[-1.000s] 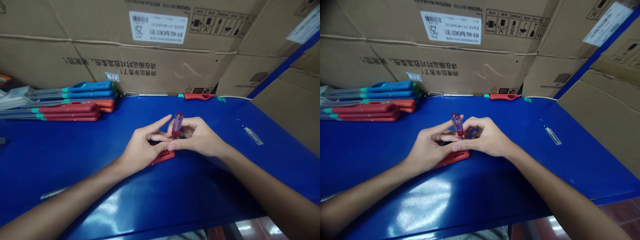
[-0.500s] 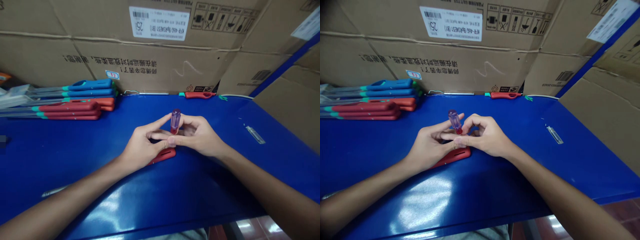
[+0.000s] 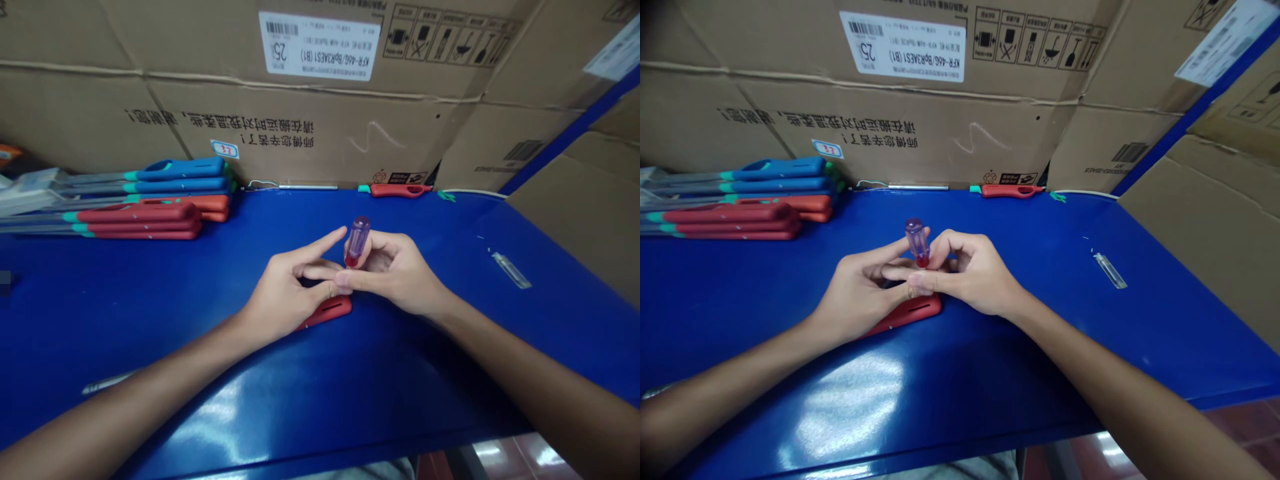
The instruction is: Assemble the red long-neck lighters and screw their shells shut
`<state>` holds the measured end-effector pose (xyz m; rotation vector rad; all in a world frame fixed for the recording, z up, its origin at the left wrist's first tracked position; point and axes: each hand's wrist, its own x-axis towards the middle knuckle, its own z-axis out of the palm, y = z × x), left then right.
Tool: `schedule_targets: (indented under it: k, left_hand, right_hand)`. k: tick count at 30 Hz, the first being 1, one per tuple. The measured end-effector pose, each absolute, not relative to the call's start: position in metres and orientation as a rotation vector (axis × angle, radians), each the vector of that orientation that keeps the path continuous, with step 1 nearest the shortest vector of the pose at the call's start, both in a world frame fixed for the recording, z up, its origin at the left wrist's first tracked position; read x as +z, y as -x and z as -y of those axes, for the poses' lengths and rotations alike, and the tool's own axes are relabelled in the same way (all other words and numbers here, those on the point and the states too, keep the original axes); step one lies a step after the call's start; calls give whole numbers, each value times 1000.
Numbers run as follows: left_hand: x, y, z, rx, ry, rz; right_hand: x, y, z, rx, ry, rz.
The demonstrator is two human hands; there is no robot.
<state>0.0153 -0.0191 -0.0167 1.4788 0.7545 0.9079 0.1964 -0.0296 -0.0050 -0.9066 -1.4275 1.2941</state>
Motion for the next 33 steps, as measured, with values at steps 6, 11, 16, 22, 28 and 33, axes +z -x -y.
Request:
schedule_targets:
  k: [6, 11, 16, 22, 28, 33]
  left_hand:
    - [-17, -15, 19, 890, -1484, -774]
    - [-18, -14, 18, 914, -1510, -753]
    - [-20, -13, 18, 900, -1565, -737]
    - [-19, -14, 18, 890, -1550, -768]
    - [-18, -14, 18, 917, -1572, -734]
    - [-18, -15, 18, 925, -1553, -749]
  right_hand:
    - [6, -206, 27, 1387, 849, 1631]
    - [1, -199, 28, 1272, 914, 1552]
    - [-4, -198, 27, 1282, 927, 1515]
    - [7, -205, 27, 1332, 872, 1659]
    - [-1, -198, 29, 1223, 965, 1553]
    - [8, -206, 28, 1335, 867, 1732]
